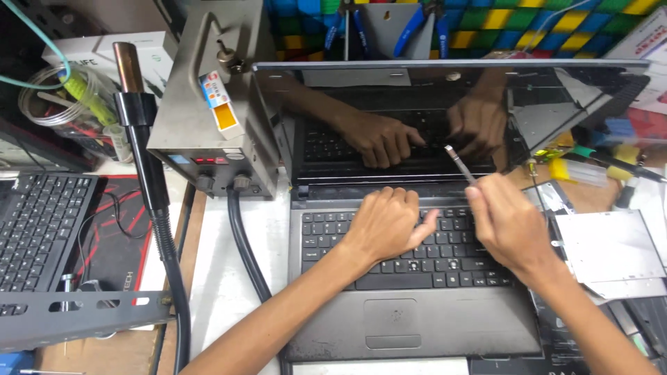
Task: Removing the keyboard and internal bezel from a laptop using prying tools and a screwdriver.
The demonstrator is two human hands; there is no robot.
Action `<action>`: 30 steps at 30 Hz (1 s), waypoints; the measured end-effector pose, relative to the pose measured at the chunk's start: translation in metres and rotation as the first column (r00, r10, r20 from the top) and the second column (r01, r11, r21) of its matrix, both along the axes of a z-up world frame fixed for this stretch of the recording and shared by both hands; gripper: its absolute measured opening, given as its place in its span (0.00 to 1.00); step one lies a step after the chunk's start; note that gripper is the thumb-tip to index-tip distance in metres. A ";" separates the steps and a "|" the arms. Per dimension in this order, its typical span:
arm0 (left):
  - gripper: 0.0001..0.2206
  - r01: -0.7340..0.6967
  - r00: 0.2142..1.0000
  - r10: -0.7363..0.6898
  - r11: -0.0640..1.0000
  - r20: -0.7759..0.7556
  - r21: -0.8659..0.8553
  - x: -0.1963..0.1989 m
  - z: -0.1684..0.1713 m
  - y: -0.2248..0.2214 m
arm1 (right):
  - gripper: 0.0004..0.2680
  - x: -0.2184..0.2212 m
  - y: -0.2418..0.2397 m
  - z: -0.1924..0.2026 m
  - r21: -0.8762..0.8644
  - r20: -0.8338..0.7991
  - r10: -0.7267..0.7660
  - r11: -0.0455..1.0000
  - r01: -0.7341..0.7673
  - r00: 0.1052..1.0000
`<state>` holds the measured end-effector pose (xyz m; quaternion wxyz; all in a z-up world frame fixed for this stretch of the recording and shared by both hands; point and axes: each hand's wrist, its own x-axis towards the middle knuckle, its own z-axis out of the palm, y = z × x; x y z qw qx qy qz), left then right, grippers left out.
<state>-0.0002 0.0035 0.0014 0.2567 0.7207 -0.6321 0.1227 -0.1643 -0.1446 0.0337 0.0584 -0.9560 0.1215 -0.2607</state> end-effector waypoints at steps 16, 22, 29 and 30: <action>0.16 -0.122 0.964 0.141 0.988 0.227 -0.094 0.031 -0.007 0.089 | 0.10 0.000 0.003 -0.007 0.191 -0.079 -0.138 0.970 0.151 0.987; 0.20 -0.065 0.992 0.064 0.998 0.110 0.008 0.039 0.004 0.083 | 0.09 -0.003 0.007 -0.005 0.068 -0.060 -0.119 0.990 0.123 0.991; 0.24 -0.058 0.998 0.059 0.992 -0.008 0.108 0.046 0.004 0.075 | 0.10 0.002 0.009 -0.001 0.068 -0.081 -0.112 0.991 0.117 0.990; 0.24 -0.054 0.998 0.055 0.993 -0.011 0.108 0.046 0.005 0.074 | 0.10 0.002 0.009 0.001 0.068 -0.083 -0.116 0.990 0.121 0.990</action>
